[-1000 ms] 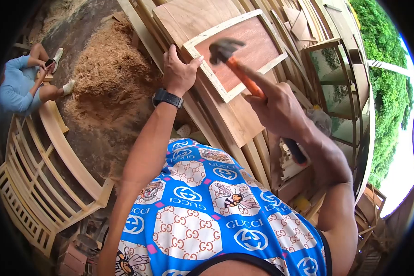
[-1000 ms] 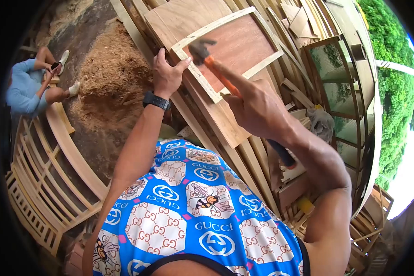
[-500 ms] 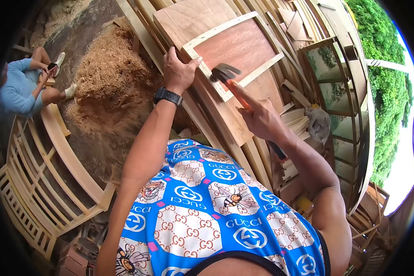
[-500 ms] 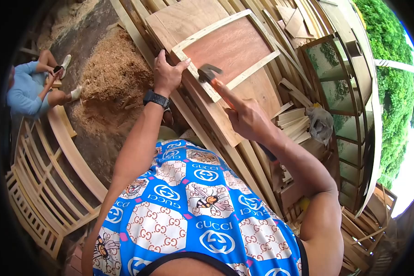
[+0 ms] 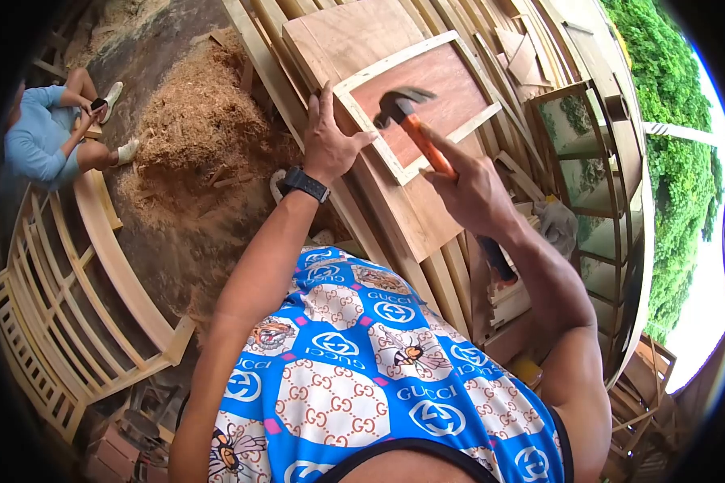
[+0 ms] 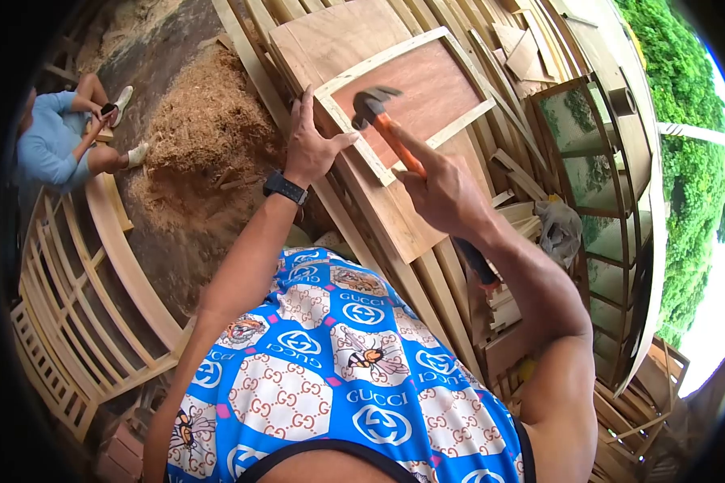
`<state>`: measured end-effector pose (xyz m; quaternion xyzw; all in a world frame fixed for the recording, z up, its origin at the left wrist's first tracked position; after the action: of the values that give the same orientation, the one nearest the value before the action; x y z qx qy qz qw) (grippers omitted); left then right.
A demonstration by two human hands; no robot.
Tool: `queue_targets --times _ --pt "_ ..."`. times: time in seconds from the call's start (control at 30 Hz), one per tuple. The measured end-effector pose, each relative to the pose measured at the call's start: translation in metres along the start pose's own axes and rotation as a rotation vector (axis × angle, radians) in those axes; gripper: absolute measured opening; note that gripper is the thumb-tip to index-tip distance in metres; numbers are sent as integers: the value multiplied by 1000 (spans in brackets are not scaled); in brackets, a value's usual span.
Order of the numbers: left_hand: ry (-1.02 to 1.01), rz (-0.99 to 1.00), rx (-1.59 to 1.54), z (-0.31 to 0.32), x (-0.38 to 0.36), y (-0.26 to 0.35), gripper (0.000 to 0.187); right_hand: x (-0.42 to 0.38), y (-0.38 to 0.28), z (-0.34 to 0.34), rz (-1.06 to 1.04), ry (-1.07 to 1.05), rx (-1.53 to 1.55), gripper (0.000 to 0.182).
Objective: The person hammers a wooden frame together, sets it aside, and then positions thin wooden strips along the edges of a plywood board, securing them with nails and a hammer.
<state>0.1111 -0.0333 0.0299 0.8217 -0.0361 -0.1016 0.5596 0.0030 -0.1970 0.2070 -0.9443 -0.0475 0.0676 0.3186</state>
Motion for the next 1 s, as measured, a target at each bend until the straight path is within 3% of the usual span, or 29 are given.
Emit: queue_targets --times 0.37,0.47,0.7,0.77,0.9,1.0 --pt "21 -32 -21 1 0 0 108 50 -26 -9 -49 -124 -68 64" --pt "44 -4 9 -3 -1 5 104 50 -23 -2 -149 -33 -43 63" --pt "50 -21 5 -2 -1 6 105 55 -27 -2 -107 -115 -32 62" --pt "20 -41 -49 -4 -1 8 104 55 -31 -9 -159 -19 -17 62" --pt "-5 -49 -82 -4 -1 10 102 58 -31 -6 -139 -20 -43 61" --pt "41 -49 -19 -3 -1 5 101 57 -12 7 4 -120 -8 61"
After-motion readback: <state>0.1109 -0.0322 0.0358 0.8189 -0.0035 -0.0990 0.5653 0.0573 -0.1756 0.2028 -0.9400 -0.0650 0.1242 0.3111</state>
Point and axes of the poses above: each hand's wrist, its own x-axis towards the middle knuckle, its own z-axis out of the palm, y = z × x, the point moved 6 cm from there along x, towards the middle knuckle, and after that the axes turned 10 degrees about -z, right-handed, at the moved point
